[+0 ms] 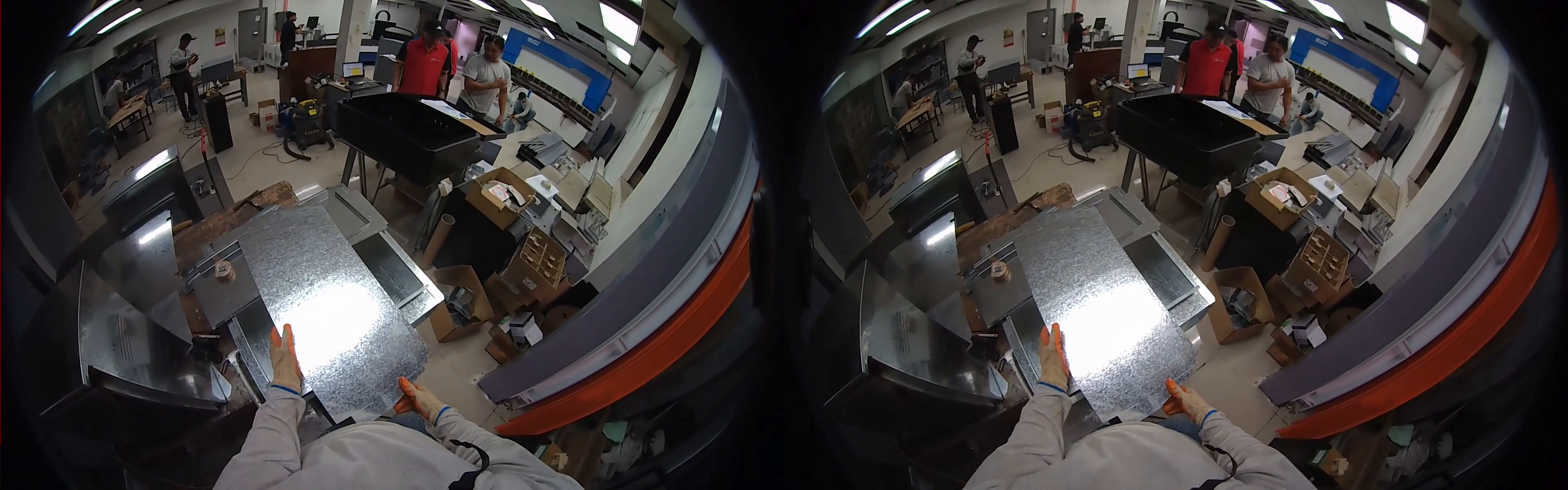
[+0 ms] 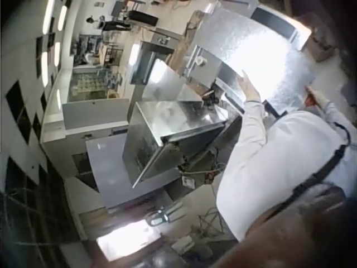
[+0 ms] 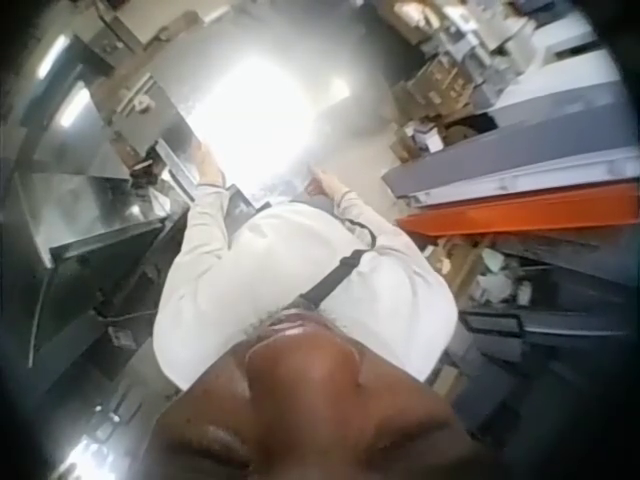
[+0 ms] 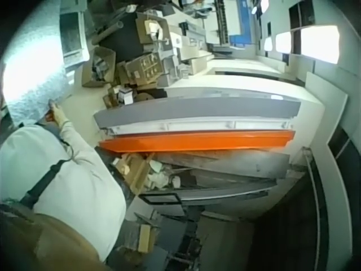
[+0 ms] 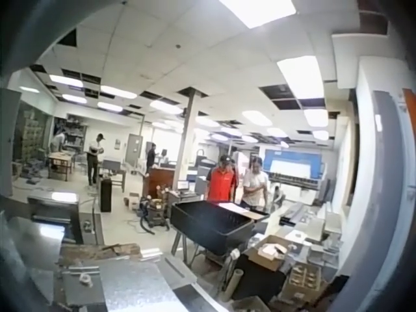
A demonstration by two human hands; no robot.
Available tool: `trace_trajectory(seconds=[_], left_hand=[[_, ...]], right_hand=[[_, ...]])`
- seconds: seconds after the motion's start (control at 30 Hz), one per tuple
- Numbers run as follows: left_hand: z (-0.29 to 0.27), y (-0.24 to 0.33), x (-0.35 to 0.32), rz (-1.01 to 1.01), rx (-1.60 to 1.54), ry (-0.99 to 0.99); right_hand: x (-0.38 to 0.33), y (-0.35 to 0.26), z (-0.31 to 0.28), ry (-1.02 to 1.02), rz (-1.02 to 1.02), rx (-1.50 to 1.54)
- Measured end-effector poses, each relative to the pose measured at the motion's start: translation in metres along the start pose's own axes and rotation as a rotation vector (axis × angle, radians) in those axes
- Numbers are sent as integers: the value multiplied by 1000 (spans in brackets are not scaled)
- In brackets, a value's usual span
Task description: Assembling and shaping galvanized metal structures using a hammer on a fabrication floor.
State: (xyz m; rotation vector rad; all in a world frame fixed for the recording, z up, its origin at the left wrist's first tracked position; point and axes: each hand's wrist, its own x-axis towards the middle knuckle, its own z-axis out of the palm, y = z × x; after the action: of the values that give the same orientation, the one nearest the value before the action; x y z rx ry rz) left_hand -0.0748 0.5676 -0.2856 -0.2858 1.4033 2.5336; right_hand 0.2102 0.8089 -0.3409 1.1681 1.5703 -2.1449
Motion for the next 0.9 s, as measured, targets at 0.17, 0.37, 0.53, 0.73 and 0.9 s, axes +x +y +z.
trace_trajectory(seconds=[0.17, 0.37, 0.53, 0.73, 0.9], left_hand=[[-1, 1, -1, 1, -23, 5], [-5, -4, 3, -5, -33, 9], [-5, -5, 2, 5, -34, 20], [-3, -3, 1, -12, -46, 13], [3, 2, -3, 24, -43, 24]], right_hand=[[1, -3, 1, -42, 23, -6], [0, -3, 0, -39, 25, -5], [-4, -5, 1, -43, 23, 7], [-5, -7, 3, -26, 36, -8], [-7, -9, 3, -32, 34, -7]])
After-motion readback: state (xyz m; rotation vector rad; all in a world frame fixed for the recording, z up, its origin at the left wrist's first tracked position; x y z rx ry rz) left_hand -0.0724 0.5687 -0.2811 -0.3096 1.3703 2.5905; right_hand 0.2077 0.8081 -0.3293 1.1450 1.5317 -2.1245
